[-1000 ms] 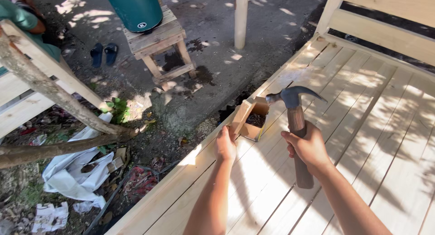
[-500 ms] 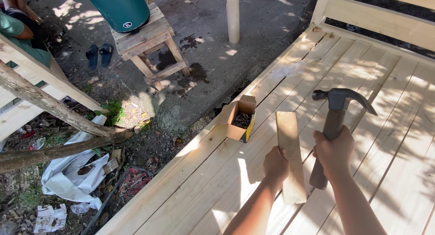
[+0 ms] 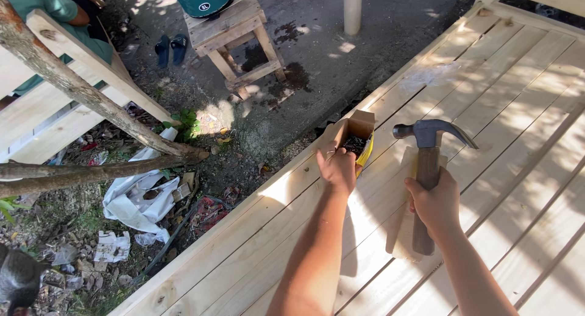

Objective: The person sits on a slatted wooden bench frame outdoors and hammers nails into the slats, taking nails one at a time from an open cardboard box of common nails placed on the frame. They reposition along the frame and hammer nails at different spots across the slats.

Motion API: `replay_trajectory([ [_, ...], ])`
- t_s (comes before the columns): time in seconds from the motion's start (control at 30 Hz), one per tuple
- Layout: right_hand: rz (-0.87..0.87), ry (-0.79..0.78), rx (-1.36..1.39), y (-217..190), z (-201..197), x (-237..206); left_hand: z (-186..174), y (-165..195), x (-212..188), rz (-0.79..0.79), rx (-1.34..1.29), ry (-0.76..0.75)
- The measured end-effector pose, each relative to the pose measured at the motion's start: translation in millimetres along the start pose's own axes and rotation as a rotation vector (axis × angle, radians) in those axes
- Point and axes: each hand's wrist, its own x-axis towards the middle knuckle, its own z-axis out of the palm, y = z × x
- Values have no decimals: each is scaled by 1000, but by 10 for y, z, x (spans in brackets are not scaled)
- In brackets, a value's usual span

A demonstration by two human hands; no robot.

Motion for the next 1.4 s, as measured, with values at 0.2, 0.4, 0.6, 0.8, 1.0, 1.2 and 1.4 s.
replay_trajectory([
  [0.2, -67, -133, 65, 72, 228, -17, 177, -782, -257, 360, -12, 111],
  [0.4, 12, -165, 44, 10, 482, -46, -146, -1384, -506, 380, -34, -285],
  [0.6, 7, -242, -45, -192, 598, -173, -53, -892, 49, 310, -144, -243],
  [0.8, 47, -244, -38, -256, 461, -254, 330, -704, 372, 271, -73, -307],
  [1.0, 58, -217, -51, -224, 447, -234, 440, -681, 341, 353, 21, -390],
  [1.2, 42, -236, 7, -182, 477, -294, 302, -745, 231, 278, -290, -317],
  [1.4, -75, -206, -70, -213, 546, -354, 249, -989, 198, 334, -407, -255],
])
